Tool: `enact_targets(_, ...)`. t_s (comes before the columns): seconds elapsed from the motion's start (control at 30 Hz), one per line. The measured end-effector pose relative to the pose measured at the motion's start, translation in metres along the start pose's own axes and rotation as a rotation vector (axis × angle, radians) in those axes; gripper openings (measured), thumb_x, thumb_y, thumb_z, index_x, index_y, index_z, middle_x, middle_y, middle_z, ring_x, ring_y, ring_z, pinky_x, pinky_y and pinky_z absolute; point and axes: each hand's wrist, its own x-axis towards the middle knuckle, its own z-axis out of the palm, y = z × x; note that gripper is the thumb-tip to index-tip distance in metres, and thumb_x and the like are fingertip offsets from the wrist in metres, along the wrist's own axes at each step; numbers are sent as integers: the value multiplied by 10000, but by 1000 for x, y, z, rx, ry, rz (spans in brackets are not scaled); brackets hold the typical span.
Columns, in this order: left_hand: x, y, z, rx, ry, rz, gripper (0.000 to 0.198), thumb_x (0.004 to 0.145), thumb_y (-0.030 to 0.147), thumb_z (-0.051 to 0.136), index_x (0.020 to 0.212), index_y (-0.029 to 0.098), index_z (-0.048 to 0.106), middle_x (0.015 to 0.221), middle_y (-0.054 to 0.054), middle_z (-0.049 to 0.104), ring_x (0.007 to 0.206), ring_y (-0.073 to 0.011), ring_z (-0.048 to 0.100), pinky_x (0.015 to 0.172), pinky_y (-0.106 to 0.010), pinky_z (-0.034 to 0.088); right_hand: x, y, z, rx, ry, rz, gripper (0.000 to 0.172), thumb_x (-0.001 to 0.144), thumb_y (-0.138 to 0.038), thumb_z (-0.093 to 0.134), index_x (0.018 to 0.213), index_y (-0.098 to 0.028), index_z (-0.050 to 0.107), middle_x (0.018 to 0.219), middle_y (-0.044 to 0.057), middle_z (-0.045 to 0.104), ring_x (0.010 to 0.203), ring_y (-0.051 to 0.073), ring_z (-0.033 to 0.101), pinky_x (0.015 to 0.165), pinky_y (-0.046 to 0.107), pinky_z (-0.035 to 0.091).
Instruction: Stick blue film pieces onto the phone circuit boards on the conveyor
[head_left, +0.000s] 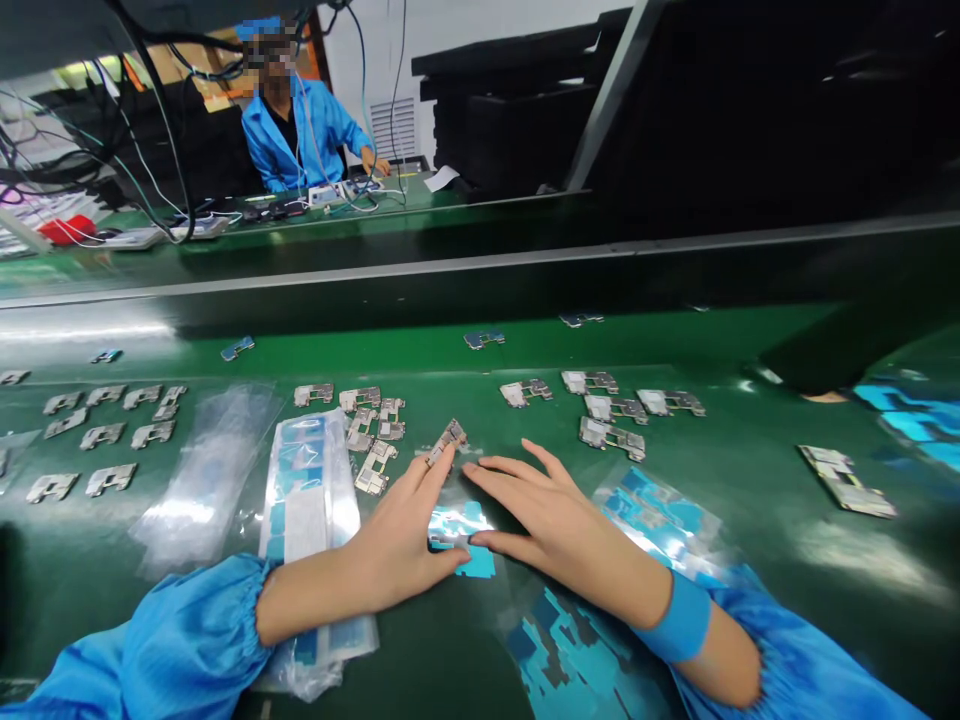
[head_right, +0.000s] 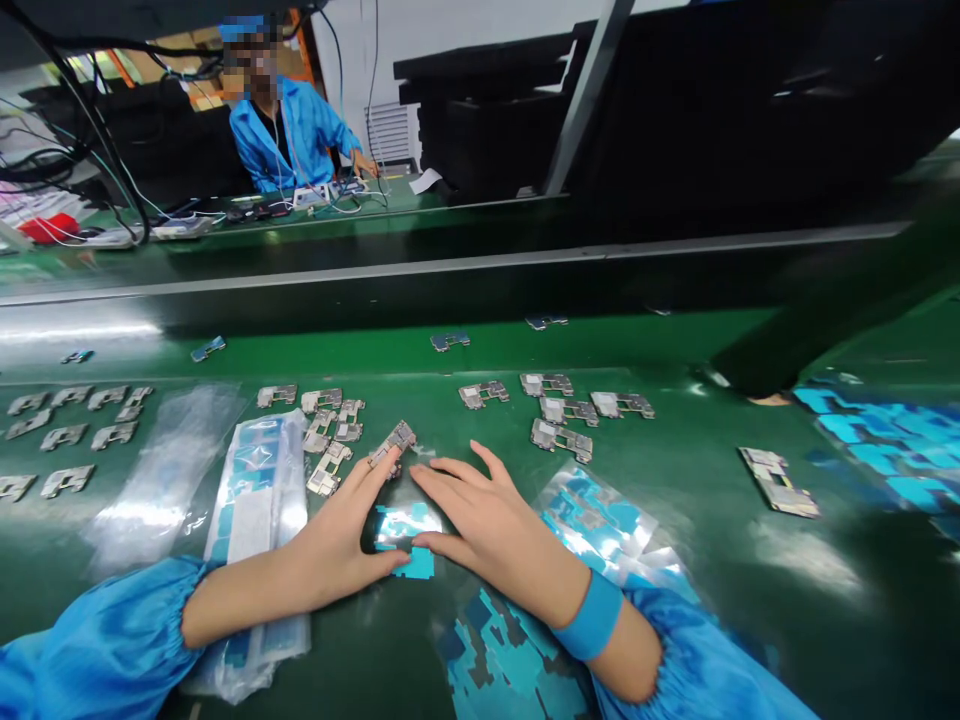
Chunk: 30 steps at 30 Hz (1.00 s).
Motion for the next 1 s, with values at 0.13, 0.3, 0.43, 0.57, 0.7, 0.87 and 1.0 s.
enact_targets(0.13, 1, 2, 0, -8, 8, 29, 1131, 811, 188, 824, 1668, 254, 91, 1638, -212, 326, 1532, -388, 343, 1223, -592, 380, 2, -1, -6, -60, 43, -48, 492, 1017, -409, 618, 1424, -139, 562, 1182, 169, 755, 1148, 328, 692, 1132, 697, 387)
enact_targets(0.3, 1, 2, -2, 53, -46, 152, 1086, 889, 193, 754, 1668, 295, 4, 1666, -207, 275, 1456, -377, 460, 1190, -575, 431, 4, -5, -6, -43, 12, -35, 498, 976, -438, 673, 1355, -121, 609, 1191, 181, 728, 1193, 356, 661, 1139, 710, 360)
enact_targets(0.43, 1, -4, 0, 48, -4, 195, 935, 941, 192, 674, 1668, 287, 93, 1610, -187, 371, 1399, -336, 523, 1158, -526, 474, 4, -8, -3, 115, 19, -32, 275, 1027, -348, 605, 1261, -223, 678, 1227, 120, 732, 1218, 300, 656, 1160, 651, 358)
enact_targets(0.57, 2, -6, 2, -127, 149, 118, 783, 897, 195, 707, 1594, 281, 359, 1311, -119, 631, 1086, -250, 706, 1058, -459, 555, 6, -10, -3, 225, 108, 31, 201, 1050, -336, 563, 1097, -238, 732, 961, 58, 778, 932, 228, 726, 1096, 552, 462)
enact_targets(0.7, 4, -2, 0, -357, 288, -12, 717, 854, 204, 729, 1524, 248, 480, 1276, -120, 691, 990, -239, 744, 982, -407, 594, 8, -13, -5, 269, 198, 129, 212, 1044, -344, 568, 1014, -223, 740, 900, 63, 781, 840, 225, 732, 870, 424, 599)
enact_targets(0.87, 2, -3, 0, -213, 314, 31, 602, 911, 274, 719, 1483, 304, 533, 1300, -95, 682, 904, -210, 756, 998, -426, 581, 8, -24, -10, 333, 250, 215, 392, 972, -314, 660, 1357, -248, 622, 1179, 92, 735, 1039, 241, 729, 905, 382, 626)
enact_targets(1.0, -2, -8, 4, -120, 296, 170, 604, 954, 288, 689, 1519, 308, 477, 1319, -99, 637, 901, -194, 767, 1001, -411, 581, 10, -32, -14, 351, 327, 127, 409, 984, -227, 645, 1386, -255, 574, 1241, 99, 699, 1129, 245, 686, 952, 393, 606)
